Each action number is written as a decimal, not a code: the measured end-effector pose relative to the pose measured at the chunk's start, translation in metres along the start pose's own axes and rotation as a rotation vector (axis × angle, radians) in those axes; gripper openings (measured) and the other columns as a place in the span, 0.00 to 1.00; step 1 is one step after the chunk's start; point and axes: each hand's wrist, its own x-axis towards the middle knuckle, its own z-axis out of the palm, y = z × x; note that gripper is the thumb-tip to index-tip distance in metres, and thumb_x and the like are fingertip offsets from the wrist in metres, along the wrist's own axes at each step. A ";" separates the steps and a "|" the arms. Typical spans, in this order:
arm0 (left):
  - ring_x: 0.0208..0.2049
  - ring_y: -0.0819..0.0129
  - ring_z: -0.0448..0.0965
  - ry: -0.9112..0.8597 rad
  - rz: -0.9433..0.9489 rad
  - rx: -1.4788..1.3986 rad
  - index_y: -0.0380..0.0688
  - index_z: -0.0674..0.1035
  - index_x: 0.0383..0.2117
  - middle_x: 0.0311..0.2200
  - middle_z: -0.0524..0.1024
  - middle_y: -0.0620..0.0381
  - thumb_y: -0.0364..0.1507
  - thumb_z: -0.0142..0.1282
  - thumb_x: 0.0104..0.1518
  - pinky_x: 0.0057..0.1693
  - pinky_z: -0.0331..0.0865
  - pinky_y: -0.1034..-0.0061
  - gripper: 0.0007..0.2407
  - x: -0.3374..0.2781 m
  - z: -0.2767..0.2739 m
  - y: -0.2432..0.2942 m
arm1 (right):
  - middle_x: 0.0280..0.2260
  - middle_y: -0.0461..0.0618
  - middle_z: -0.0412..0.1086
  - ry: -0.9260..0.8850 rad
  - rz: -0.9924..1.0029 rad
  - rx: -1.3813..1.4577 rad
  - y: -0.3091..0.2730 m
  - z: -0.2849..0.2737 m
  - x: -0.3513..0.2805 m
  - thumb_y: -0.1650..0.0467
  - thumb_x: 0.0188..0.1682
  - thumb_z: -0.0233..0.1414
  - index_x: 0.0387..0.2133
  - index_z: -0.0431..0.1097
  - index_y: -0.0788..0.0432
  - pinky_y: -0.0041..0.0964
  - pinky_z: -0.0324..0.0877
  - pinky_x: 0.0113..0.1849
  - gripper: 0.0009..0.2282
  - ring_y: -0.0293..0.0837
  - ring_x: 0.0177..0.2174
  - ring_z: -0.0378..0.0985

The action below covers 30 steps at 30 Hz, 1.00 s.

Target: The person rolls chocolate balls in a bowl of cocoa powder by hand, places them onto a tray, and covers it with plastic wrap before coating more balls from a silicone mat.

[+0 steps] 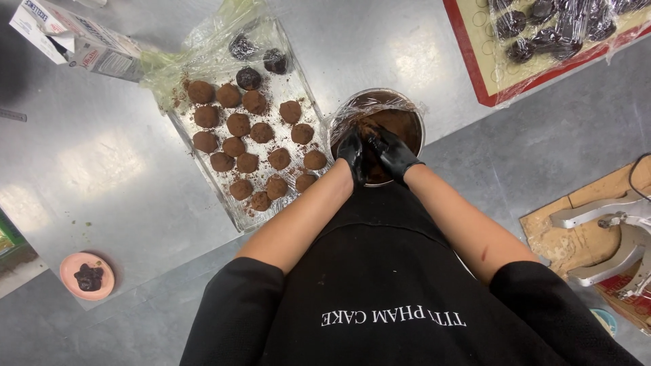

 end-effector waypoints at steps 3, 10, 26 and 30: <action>0.51 0.55 0.74 0.019 0.024 0.061 0.48 0.75 0.56 0.53 0.74 0.48 0.48 0.46 0.64 0.58 0.70 0.56 0.22 -0.027 0.019 0.007 | 0.56 0.60 0.71 0.168 -0.213 -0.058 0.049 0.005 0.019 0.65 0.57 0.48 0.61 0.66 0.65 0.40 0.65 0.56 0.22 0.52 0.54 0.73; 0.59 0.55 0.70 0.038 0.019 0.074 0.45 0.73 0.61 0.61 0.70 0.48 0.47 0.40 0.67 0.63 0.66 0.63 0.25 -0.004 -0.003 0.002 | 0.59 0.62 0.66 0.059 -0.142 0.006 0.063 0.001 -0.013 0.61 0.58 0.49 0.64 0.57 0.67 0.41 0.63 0.59 0.26 0.50 0.58 0.69; 0.64 0.51 0.69 0.037 0.583 1.452 0.54 0.56 0.70 0.66 0.65 0.47 0.38 0.62 0.53 0.68 0.65 0.68 0.36 -0.135 0.028 0.061 | 0.60 0.50 0.66 0.056 0.237 0.996 0.009 -0.041 -0.042 0.66 0.54 0.51 0.63 0.61 0.60 0.35 0.65 0.54 0.23 0.43 0.57 0.69; 0.63 0.50 0.67 0.314 0.734 1.408 0.53 0.49 0.71 0.64 0.62 0.42 0.41 0.61 0.56 0.67 0.63 0.66 0.39 -0.135 0.007 0.120 | 0.58 0.56 0.68 -0.010 0.200 1.056 -0.014 -0.041 -0.047 0.65 0.55 0.52 0.60 0.61 0.66 0.37 0.67 0.53 0.23 0.48 0.55 0.71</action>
